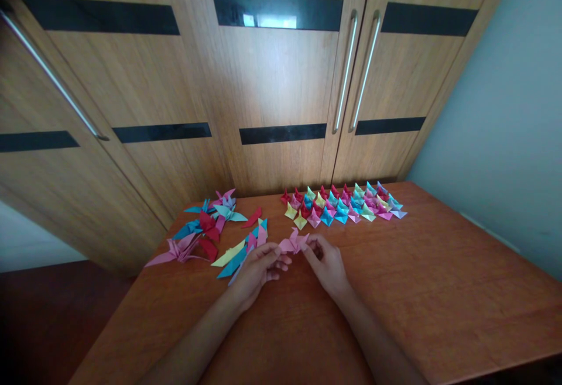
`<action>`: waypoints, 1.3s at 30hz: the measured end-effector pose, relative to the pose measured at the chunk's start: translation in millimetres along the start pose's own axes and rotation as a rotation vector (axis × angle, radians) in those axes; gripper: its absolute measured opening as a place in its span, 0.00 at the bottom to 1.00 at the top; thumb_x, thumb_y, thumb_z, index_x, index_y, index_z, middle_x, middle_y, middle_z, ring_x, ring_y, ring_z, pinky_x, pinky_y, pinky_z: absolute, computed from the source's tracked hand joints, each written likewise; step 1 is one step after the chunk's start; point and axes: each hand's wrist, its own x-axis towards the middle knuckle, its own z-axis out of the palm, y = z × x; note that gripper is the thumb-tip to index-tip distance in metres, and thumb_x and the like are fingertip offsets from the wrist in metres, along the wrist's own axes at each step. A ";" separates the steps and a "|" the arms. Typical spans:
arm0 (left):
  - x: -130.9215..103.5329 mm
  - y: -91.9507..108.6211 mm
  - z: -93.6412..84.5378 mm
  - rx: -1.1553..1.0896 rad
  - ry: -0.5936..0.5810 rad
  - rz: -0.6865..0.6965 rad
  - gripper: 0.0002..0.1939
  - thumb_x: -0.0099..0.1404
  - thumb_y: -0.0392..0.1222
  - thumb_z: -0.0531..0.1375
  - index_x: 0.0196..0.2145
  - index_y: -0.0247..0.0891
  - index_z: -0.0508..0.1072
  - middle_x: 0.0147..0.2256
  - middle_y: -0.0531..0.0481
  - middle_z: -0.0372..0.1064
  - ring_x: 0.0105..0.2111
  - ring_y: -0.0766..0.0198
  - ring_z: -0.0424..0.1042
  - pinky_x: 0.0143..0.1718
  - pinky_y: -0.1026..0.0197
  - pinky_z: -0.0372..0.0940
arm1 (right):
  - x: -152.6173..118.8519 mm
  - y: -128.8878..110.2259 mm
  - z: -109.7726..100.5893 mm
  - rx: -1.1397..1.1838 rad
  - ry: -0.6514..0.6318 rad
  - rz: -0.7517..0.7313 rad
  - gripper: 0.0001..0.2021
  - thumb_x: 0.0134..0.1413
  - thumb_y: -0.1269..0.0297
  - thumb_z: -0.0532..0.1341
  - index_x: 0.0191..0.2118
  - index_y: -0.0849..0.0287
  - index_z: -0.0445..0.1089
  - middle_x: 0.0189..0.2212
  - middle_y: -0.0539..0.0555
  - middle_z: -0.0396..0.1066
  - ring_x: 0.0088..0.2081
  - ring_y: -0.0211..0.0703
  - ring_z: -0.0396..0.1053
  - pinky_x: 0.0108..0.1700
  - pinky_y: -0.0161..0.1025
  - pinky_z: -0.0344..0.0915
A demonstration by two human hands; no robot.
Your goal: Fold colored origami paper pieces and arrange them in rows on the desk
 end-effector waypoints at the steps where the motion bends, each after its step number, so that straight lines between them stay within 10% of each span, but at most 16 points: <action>1: 1.1 0.7 2.2 0.001 -0.015 0.006 0.15 0.59 0.51 0.60 0.35 0.35 0.70 0.34 0.45 0.75 0.31 0.66 0.71 0.27 0.68 0.60 | -0.4 0.0 0.9 -0.062 -0.017 -0.013 0.14 0.55 0.51 0.57 0.30 0.58 0.67 0.23 0.49 0.65 0.25 0.36 0.61 0.28 0.32 0.56; 9: 17.5 -1.7 9.8 0.186 0.032 0.090 0.14 0.60 0.48 0.57 0.38 0.35 0.69 0.32 0.46 0.73 0.28 0.66 0.70 0.25 0.68 0.59 | 4.3 18.0 -7.7 -0.574 0.155 -0.033 0.16 0.57 0.54 0.53 0.27 0.59 0.67 0.21 0.50 0.68 0.23 0.36 0.64 0.27 0.32 0.53; 16: 22.1 -21.5 0.3 0.358 0.057 0.172 0.11 0.60 0.45 0.56 0.35 0.35 0.71 0.29 0.48 0.73 0.26 0.65 0.69 0.24 0.67 0.59 | 12.3 9.2 -5.4 -1.026 0.033 0.068 0.12 0.61 0.58 0.51 0.36 0.56 0.69 0.31 0.53 0.73 0.28 0.39 0.69 0.26 0.32 0.50; 39: 12.0 -22.8 4.2 0.464 0.027 0.246 0.08 0.61 0.41 0.56 0.33 0.37 0.74 0.27 0.49 0.73 0.27 0.64 0.70 0.30 0.65 0.60 | 17.1 4.6 0.9 -1.079 -0.023 0.126 0.13 0.61 0.56 0.50 0.36 0.57 0.68 0.29 0.54 0.73 0.28 0.41 0.71 0.27 0.32 0.52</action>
